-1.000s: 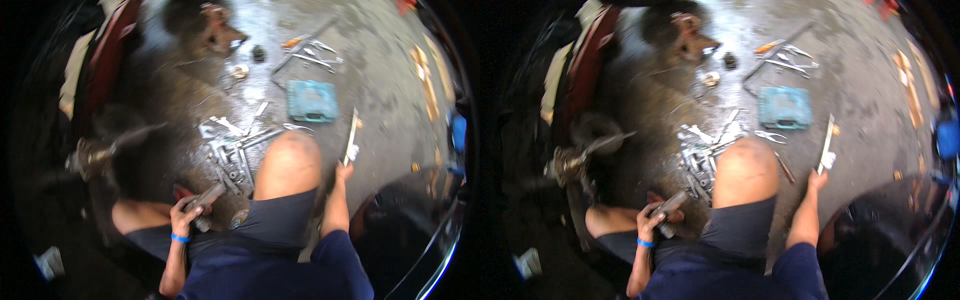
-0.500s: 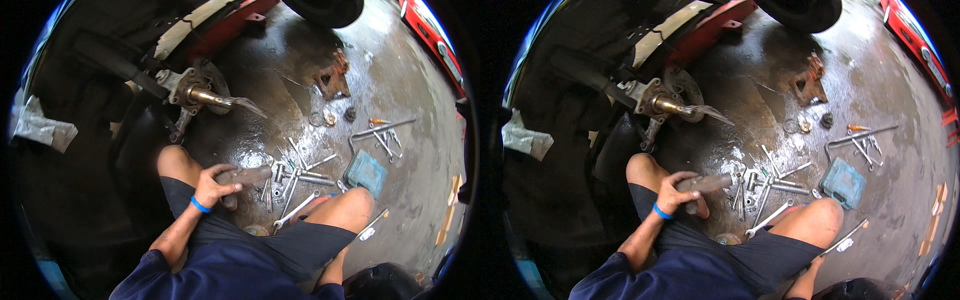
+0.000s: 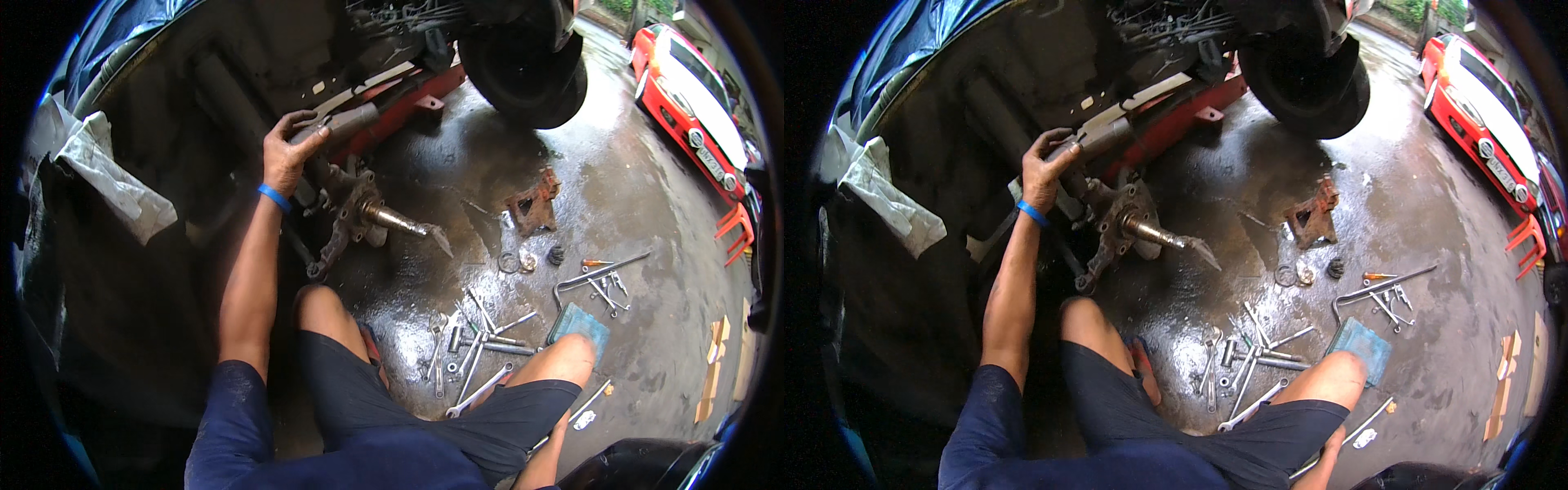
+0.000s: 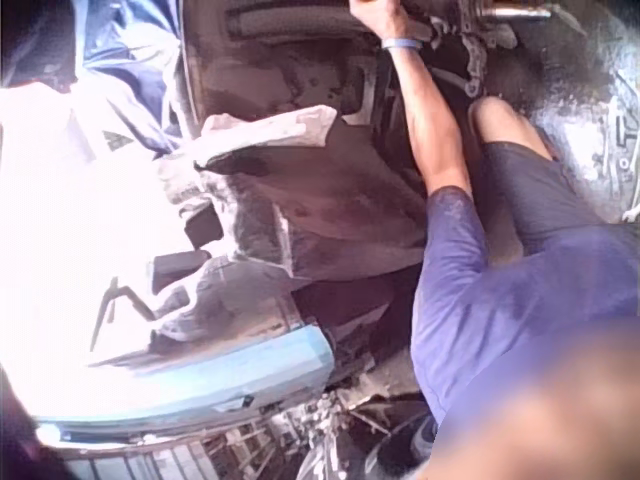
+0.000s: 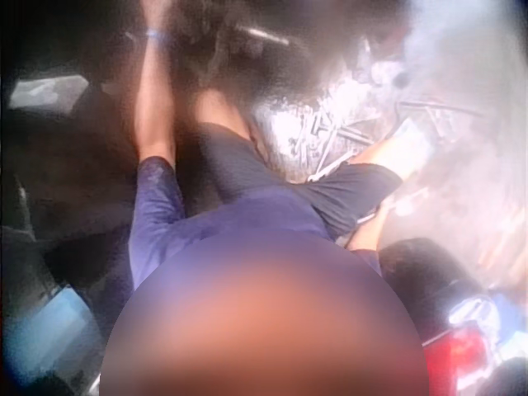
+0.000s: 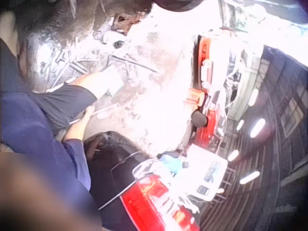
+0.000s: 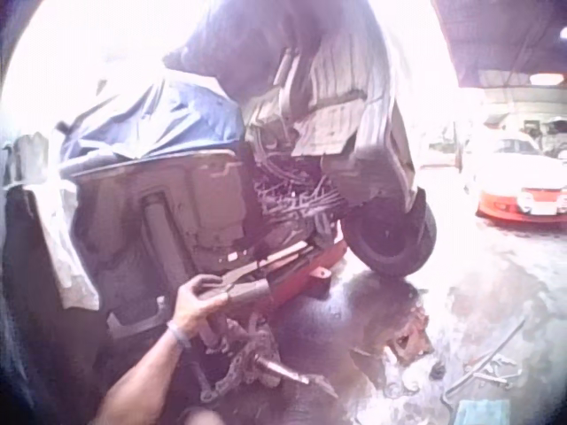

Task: The person retrieves a metal rod from a tool cart and walks to a car with its hood open. They sit on the floor and use the rod to manipulate a component under the car, then handle small metal parts with their hands.

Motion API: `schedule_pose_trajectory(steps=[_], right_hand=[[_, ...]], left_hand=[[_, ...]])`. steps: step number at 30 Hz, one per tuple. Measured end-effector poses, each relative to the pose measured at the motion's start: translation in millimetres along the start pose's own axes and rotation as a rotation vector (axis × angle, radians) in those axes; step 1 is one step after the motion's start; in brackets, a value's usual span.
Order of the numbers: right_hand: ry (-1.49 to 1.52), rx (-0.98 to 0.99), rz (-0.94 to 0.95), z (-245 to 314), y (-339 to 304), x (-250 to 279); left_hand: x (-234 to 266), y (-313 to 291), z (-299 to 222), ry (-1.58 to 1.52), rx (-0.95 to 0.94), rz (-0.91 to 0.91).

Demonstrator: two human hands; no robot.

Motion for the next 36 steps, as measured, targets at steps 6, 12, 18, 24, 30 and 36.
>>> schedule_pose_trajectory(steps=[6,12,18,24,30,36], right_hand=[[-0.29,0.496,-0.286,205.1,-30.7,-6.6],[-0.203,1.056,-0.16,461.8,-86.6,-128.7],[-0.349,1.571,0.358,576.7,-160.7,-399.4],[-0.468,1.514,0.536,587.2,-181.2,-526.9],[-0.441,1.451,0.56,573.7,-199.6,-520.9],[-0.234,1.497,0.382,546.9,-232.4,-517.8]], left_hand=[[3.1,18.6,55.7,-0.082,0.024,-0.12],[8.3,24.4,67.8,-0.182,0.026,-0.01],[3.1,27.9,57.3,-0.14,-0.014,0.052],[-1.1,28.6,69.0,-0.31,0.066,0.117],[-1.8,29.6,86.1,-0.613,0.305,0.251],[3.0,23.6,97.6,-0.697,0.424,0.231]])
Point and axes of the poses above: each hand's wrist, its own y-axis towards the middle knuckle, its own x-axis out of the back of the hand, z = x × y, the point moved 3 cm from there along y, towards the middle knuckle, and after that the axes turned 3 degrees about -z, right-handed, at the moved point
